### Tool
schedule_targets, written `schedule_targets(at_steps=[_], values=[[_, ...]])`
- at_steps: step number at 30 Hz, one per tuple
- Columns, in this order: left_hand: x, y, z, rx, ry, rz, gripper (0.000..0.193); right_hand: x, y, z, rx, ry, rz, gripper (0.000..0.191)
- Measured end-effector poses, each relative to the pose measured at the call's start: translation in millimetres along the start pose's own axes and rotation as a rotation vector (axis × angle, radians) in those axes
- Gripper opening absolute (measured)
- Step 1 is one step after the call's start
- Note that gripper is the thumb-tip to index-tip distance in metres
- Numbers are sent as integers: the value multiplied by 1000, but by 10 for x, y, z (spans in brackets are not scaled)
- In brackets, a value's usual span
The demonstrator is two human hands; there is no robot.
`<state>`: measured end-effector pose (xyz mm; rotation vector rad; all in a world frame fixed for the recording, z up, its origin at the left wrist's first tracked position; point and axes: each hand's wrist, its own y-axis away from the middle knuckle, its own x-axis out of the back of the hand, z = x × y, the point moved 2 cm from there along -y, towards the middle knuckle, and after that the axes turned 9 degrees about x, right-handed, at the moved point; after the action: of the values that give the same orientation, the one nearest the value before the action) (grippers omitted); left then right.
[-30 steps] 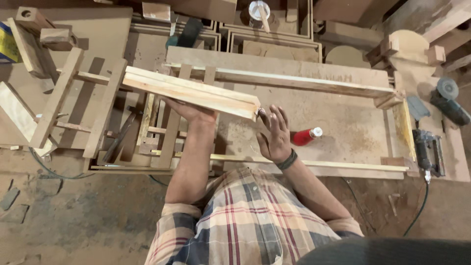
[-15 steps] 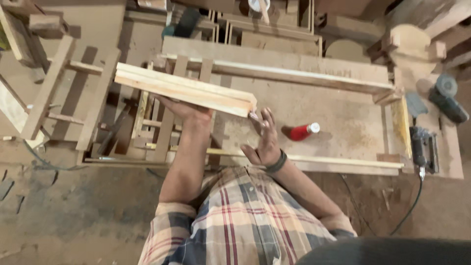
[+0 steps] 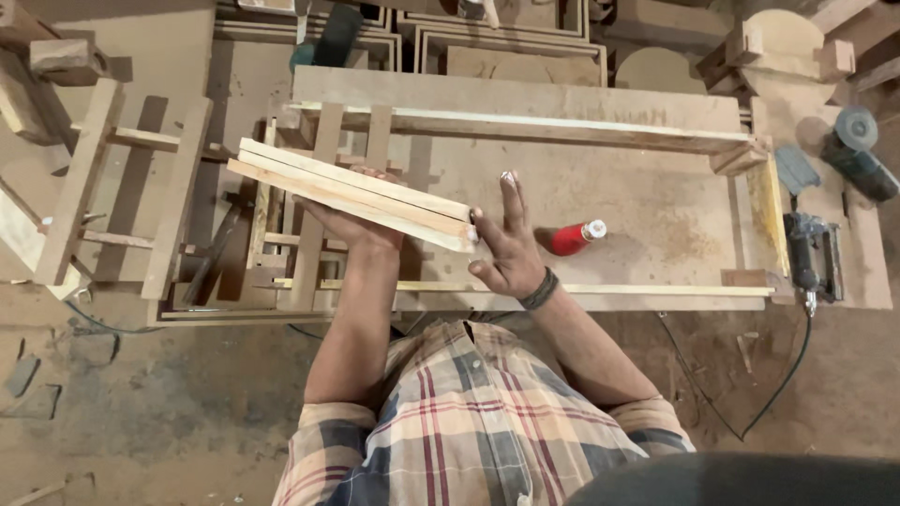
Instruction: The person applies wood glue from a red bottle onto wooden slats, spreads it, and positions the slats into a wooden frame on the workbench. They then use a pneumatic nail gun to fasten the slats and use an angle grinder to smooth a piece of wood.
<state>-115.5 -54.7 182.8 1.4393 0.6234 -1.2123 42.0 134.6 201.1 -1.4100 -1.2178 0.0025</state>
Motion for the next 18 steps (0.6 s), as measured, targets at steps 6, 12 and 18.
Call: schedule_targets(at_steps=[6, 12, 18], values=[[298, -176, -54, 44, 94, -702, 98, 120, 989, 184, -369, 210, -57, 56], [481, -182, 128, 268, 91, -988, 92, 381, 2241, 355, -1141, 157, 368, 67], [578, -121, 164, 370, 77, -1013, 91, 435, 2077, 1251, -1356, 140, 149, 97]])
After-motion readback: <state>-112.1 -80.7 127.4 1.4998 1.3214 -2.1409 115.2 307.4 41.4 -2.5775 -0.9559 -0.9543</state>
